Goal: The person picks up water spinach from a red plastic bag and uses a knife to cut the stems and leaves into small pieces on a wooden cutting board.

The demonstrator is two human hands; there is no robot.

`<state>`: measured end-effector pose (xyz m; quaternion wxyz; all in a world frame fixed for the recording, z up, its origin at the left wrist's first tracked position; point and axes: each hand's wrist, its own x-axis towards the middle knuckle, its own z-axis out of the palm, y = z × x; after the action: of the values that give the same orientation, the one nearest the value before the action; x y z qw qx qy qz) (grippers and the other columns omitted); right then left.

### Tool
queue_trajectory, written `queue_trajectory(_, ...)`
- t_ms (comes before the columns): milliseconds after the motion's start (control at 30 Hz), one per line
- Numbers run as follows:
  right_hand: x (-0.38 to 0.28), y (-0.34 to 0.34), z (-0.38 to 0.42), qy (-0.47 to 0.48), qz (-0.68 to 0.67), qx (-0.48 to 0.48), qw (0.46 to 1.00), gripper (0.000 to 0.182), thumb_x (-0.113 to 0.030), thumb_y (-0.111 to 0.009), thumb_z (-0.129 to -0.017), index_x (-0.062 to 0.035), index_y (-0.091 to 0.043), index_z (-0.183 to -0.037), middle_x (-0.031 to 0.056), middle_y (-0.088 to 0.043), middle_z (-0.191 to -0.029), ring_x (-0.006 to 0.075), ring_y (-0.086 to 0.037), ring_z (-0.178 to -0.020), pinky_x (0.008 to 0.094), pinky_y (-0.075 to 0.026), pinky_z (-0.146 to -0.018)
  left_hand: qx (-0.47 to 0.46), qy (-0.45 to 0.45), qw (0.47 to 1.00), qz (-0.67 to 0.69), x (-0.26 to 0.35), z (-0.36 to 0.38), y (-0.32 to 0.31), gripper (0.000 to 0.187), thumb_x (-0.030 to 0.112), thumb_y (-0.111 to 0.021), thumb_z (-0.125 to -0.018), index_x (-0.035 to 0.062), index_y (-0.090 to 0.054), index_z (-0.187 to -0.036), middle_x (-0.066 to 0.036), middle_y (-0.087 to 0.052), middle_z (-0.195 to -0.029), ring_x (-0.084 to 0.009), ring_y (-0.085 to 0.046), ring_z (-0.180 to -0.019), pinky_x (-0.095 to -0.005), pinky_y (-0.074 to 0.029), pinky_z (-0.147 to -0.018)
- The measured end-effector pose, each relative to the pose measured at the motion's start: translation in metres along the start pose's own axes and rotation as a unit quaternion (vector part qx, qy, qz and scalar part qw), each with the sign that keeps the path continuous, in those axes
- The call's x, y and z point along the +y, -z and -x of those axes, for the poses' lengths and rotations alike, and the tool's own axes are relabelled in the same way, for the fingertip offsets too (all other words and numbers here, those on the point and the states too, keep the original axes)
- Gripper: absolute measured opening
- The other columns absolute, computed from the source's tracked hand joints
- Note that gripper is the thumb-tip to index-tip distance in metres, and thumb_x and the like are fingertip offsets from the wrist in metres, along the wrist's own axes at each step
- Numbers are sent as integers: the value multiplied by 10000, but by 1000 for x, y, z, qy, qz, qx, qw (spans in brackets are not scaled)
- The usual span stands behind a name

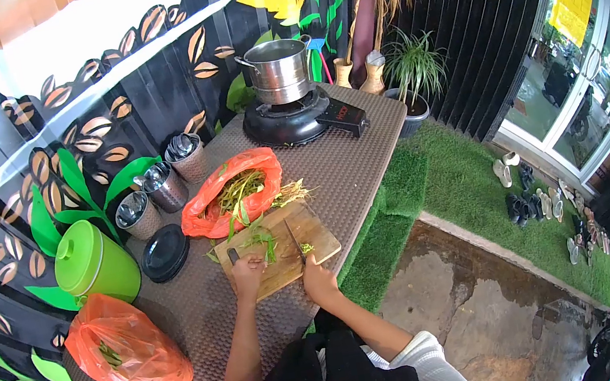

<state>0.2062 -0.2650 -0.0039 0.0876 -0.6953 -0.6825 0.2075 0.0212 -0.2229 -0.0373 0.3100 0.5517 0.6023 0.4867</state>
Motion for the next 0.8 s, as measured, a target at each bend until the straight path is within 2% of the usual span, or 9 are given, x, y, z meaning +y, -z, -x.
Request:
queue_trajectory(67, 1, 0, 1, 5, -3, 6, 1000, 273, -174, -445, -903, 32, -376, -1068, 261, -636, -784, 405, -648, -747, 484, -529, -644, -30, 99, 982, 155, -5, -1, -4, 155, -66, -592, -760, -97, -628, -908, -171, -663, -785, -185, -660, -692, -295, -536, -610)
queue_trajectory(200, 0, 0, 1, 5, 5, 5, 1000, 278, -175, -447, -901, 31, -371, -1072, 263, -635, -787, 410, -646, -754, 486, -530, -648, -43, 64, 972, 222, -5, -1, -1, 186, -73, -598, -733, -72, -648, -912, -174, -666, -853, -198, -665, -734, -296, -538, -669)
queue_trajectory(233, 0, -1, 1, 6, 5, 5, 1000, 278, -175, -447, -901, 31, -371, -1072, 263, -635, -787, 410, -646, -754, 486, -530, -648, -59, -21, 996, 69, -3, -1, 6, 203, -68, -615, -715, -48, -661, -912, -163, -660, -852, -217, -655, -743, -304, -532, -671)
queue_trajectory(267, 0, -1, 1, 4, 4, 6, 1000, 281, -182, -448, -903, 28, -370, -1073, 263, -635, -787, 411, -646, -758, 488, -529, -651, -74, -104, 988, -86, 0, -1, 10, 221, -63, -632, -697, -23, -673, -911, -153, -655, -852, -237, -645, -751, -312, -526, -673)
queue_trajectory(400, 0, -1, 0, -4, -7, 2, 1000, 297, -193, -443, -907, 25, -366, -1094, 261, -635, -791, 411, -645, -764, 490, -528, -653, -124, -59, 987, -82, -2, -4, 10, 218, -29, -681, -662, 21, -697, -873, -134, -634, -805, -264, -608, -761, -330, -499, -680)
queue_trajectory(467, 1, -3, 0, -3, -2, 7, 1000, 312, -202, -442, -910, 26, -363, -1108, 259, -635, -788, 410, -645, -755, 490, -528, -647, -117, -141, 979, -87, -4, -5, 9, 192, 31, -724, -655, 23, -701, -846, -132, -612, -767, -266, -581, -766, -341, -476, -667)
queue_trajectory(567, 4, -7, -1, 5, 1, 14, 1000, 340, -219, -440, -915, 30, -355, -1131, 256, -635, -781, 410, -645, -735, 490, -527, -633, -95, -100, 988, -73, 14, -1, 9, 171, 67, -734, -662, 20, -702, -824, -131, -632, -819, -271, -584, -822, -330, -474, -707)
queue_trajectory(667, 4, -6, -2, 10, -4, 19, 1000, 356, -231, -443, -917, 34, -352, -1138, 252, -635, -772, 409, -645, -720, 489, -527, -620, -40, -120, 990, -57, 13, -3, 6, 152, 84, -724, -696, 11, -696, -826, -137, -651, -831, -274, -608, -805, -327, -481, -701)
queue_trajectory(800, 4, -4, 1, 17, 0, 16, 1000, 353, -227, -442, -917, 39, -353, -1131, 251, -635, -767, 410, -643, -722, 490, -526, -625, -44, -115, 992, -40, 36, -6, 16, 129, 86, -696, -736, -8, -685, -823, -154, -661, -820, -272, -635, -759, -331, -489, -688)
